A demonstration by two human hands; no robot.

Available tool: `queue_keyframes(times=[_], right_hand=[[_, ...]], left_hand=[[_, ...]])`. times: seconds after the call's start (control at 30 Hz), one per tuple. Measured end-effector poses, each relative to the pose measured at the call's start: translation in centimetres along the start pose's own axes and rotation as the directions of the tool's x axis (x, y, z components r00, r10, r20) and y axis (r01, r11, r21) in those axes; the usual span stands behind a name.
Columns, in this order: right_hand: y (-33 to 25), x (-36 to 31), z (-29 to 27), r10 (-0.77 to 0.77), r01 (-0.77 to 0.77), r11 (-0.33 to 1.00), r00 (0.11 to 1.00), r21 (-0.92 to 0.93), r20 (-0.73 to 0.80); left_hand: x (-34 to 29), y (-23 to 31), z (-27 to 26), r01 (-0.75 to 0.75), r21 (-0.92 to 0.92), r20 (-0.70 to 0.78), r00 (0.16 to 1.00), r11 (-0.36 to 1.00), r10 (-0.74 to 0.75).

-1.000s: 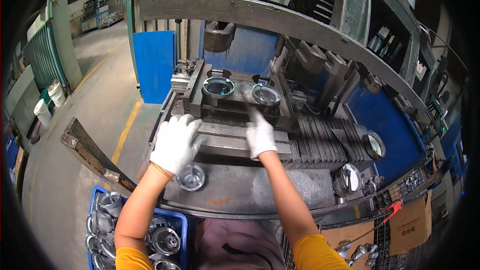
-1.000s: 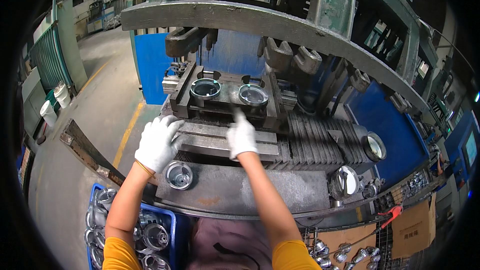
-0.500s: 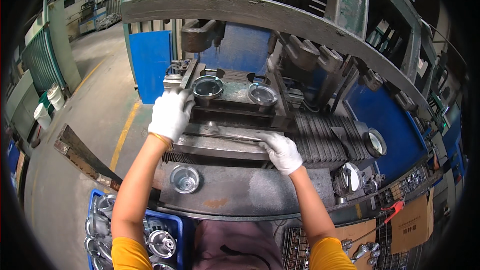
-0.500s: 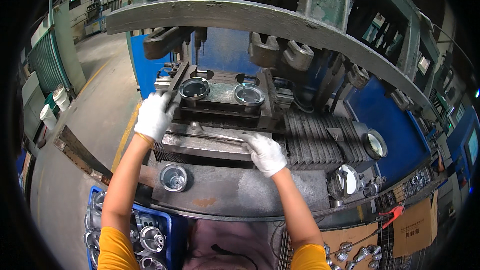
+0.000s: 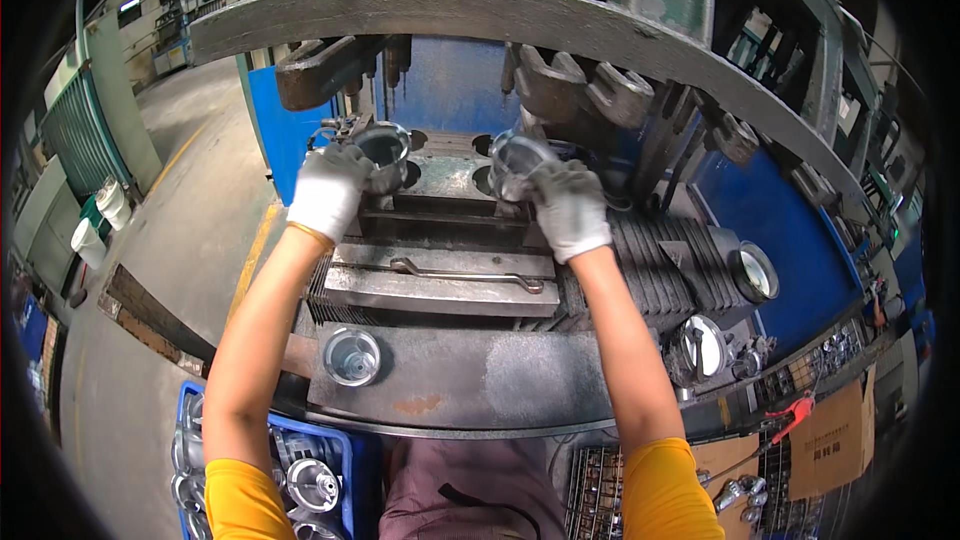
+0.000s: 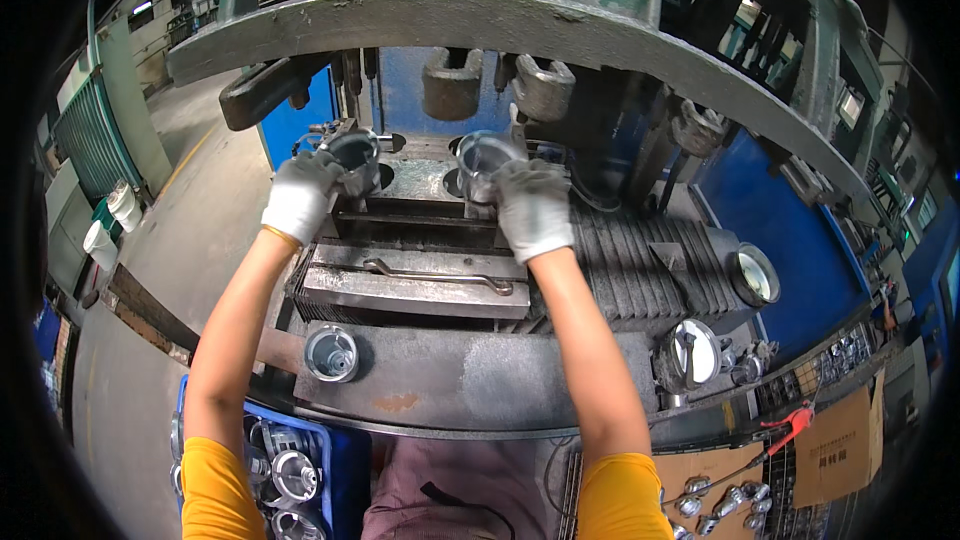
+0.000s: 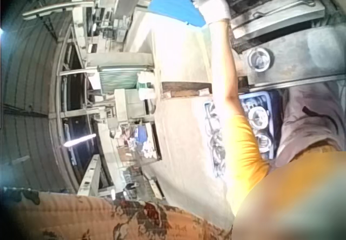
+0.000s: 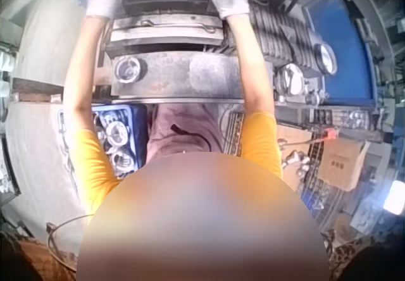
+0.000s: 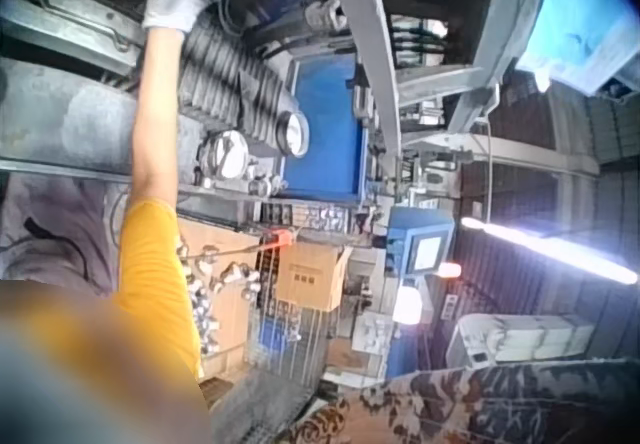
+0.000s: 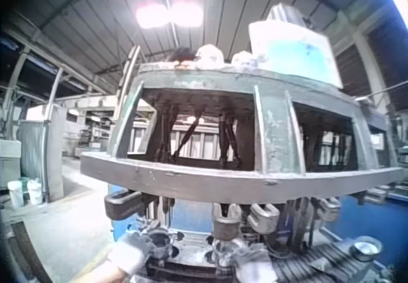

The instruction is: The person processes and cleans metal piston parts using industrial machinery and an air blow gun.

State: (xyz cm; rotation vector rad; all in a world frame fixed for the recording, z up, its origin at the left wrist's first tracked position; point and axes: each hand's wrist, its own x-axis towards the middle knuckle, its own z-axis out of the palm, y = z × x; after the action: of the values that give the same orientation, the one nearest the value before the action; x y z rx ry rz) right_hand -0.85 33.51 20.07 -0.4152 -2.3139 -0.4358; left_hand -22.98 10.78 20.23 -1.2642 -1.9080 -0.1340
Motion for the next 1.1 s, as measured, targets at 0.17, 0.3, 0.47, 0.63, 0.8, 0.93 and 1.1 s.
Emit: queue_keyframes(times=[0.17,0.3,0.47,0.63,0.8,0.93,1.1], right_hand=[[1.6,-7.3,-8.1,-0.006,0.065,0.873,0.992,0.484,-0.124],[2.8,-18.0,-11.9,0.365,-0.563,0.211,0.804,0.799,0.470],[6.6,-26.6,-4.1,0.479,-0.779,-0.443,0.211,0.443,0.852],[7.4,-29.1,0.7,0.303,-0.698,-0.681,0.007,0.222,0.953],[9.5,-32.2,2.2,0.159,-0.623,-0.754,0.136,0.209,0.978],[8.0,-27.9,-6.4,0.640,-0.718,-0.278,0.357,0.638,0.680],[3.3,-27.8,-10.4,0.431,-0.468,0.663,0.877,0.584,0.214]], left_hand=[[-3.3,2.9,-8.1,-0.006,-0.179,0.075,0.997,0.984,0.020],[-9.1,9.0,-10.8,0.066,-0.529,0.112,0.994,0.846,-0.007],[-12.2,19.8,-4.5,0.517,-0.696,0.565,0.822,0.498,-0.063],[-13.3,24.3,3.1,0.850,-0.098,0.970,0.198,-0.517,0.142],[-13.2,26.9,2.5,0.929,-0.296,0.940,0.241,-0.221,-0.243],[-13.0,26.4,-1.8,0.690,-0.722,0.655,0.660,-0.048,-0.368],[-12.5,29.2,-8.4,0.535,-0.640,0.396,0.844,0.551,-0.361]])
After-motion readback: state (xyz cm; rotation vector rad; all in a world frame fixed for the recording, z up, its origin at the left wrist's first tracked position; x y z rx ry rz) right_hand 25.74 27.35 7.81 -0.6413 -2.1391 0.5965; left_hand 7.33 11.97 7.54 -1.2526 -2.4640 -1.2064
